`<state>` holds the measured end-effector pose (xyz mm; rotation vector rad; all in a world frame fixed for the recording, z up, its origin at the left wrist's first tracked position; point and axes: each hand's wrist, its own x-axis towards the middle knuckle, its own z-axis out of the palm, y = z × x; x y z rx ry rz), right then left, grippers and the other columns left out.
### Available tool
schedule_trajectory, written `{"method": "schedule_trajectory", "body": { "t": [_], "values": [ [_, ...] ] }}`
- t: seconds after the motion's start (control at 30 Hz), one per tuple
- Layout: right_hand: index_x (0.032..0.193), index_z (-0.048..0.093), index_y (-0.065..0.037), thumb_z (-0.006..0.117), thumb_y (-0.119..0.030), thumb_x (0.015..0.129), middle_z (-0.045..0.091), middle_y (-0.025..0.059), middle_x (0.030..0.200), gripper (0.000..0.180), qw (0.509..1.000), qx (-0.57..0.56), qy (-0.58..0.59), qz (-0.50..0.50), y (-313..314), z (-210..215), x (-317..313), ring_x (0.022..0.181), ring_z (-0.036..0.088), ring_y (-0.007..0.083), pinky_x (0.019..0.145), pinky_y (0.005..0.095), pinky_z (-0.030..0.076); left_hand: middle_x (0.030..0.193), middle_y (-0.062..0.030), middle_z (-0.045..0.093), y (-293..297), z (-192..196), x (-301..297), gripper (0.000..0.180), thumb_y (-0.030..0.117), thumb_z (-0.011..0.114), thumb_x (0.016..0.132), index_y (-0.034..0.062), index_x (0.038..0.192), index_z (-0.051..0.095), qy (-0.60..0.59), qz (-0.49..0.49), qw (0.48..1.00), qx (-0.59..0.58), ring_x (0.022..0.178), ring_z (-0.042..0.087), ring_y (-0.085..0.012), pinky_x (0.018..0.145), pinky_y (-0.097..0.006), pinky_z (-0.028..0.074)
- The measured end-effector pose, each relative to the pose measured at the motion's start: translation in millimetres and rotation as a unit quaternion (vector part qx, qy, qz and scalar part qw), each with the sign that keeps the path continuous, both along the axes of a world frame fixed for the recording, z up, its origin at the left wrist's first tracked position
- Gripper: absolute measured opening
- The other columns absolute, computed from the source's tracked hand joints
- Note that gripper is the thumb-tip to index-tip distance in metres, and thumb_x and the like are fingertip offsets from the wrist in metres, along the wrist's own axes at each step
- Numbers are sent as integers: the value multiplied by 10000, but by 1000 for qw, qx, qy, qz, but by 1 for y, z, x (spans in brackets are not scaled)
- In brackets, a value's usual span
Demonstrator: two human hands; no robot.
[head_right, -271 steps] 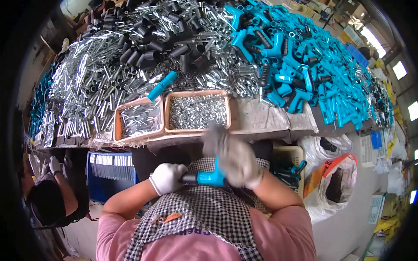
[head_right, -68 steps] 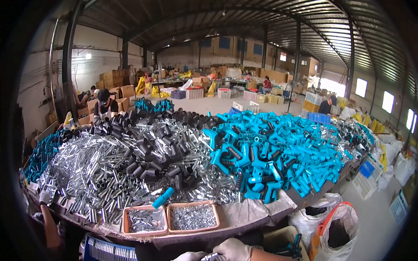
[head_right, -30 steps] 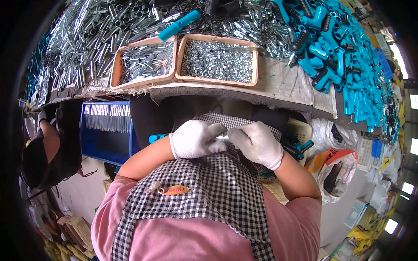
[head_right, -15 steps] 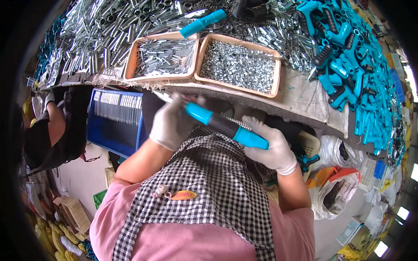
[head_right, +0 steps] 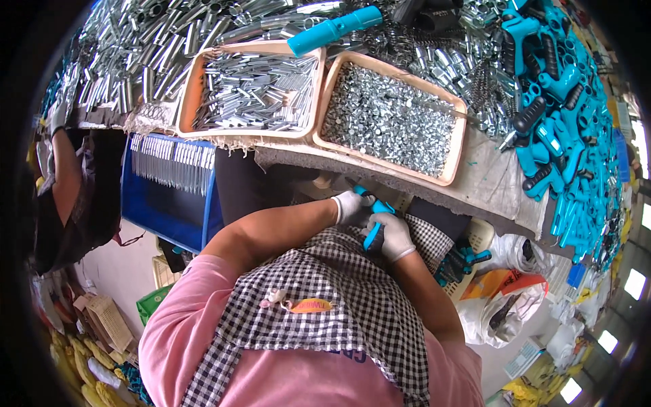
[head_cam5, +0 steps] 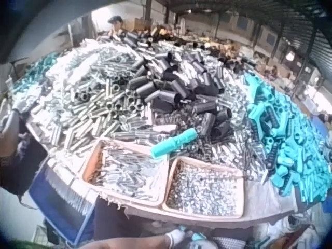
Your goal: Assembling hardware components at a manufacturing workstation.
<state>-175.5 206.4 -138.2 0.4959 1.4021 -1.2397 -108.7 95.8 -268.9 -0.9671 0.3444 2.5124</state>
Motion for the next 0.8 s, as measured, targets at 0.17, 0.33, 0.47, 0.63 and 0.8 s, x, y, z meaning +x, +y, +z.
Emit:
{"method": "schedule_trajectory", "body": {
  "t": [0.17,0.33,0.47,0.63,0.8],
  "values": [
    [814,545,-37,610,-82,826,554,73,651,80,999,2,-32,-3,4,-25,-11,559,570,226,538,316,486,1110,-208,630,6,-21,-7,272,280,480,1012,33,1106,547,7,38,999,-11,1004,604,-352,912,-464,467],
    [792,542,-38,608,-70,824,547,73,640,81,999,43,-6,17,-16,-11,-9,530,553,215,514,314,479,1081,-212,631,3,-41,-4,251,263,487,1010,35,1093,550,20,25,999,-17,985,607,-348,895,-471,469],
    [799,543,-40,615,-74,819,546,71,637,81,998,37,23,40,-11,-16,-5,509,542,205,498,310,473,1015,-213,637,-5,-16,1,240,256,500,1005,36,1084,553,14,47,999,21,940,613,-349,864,-468,478],
    [800,550,-59,633,-105,822,547,65,644,97,999,25,1,20,-17,-21,-3,500,541,193,481,299,467,988,-188,652,-17,1,2,289,313,478,1018,51,1080,583,-16,-6,999,-30,885,627,-333,823,-456,490],
    [1140,666,-42,603,-364,919,690,201,1020,395,850,43,405,335,-69,-22,-10,1003,657,283,908,379,483,1003,-112,692,-29,64,-6,458,471,370,1014,120,1081,657,-164,145,975,19,904,633,-262,805,-393,502]
  ]
}}
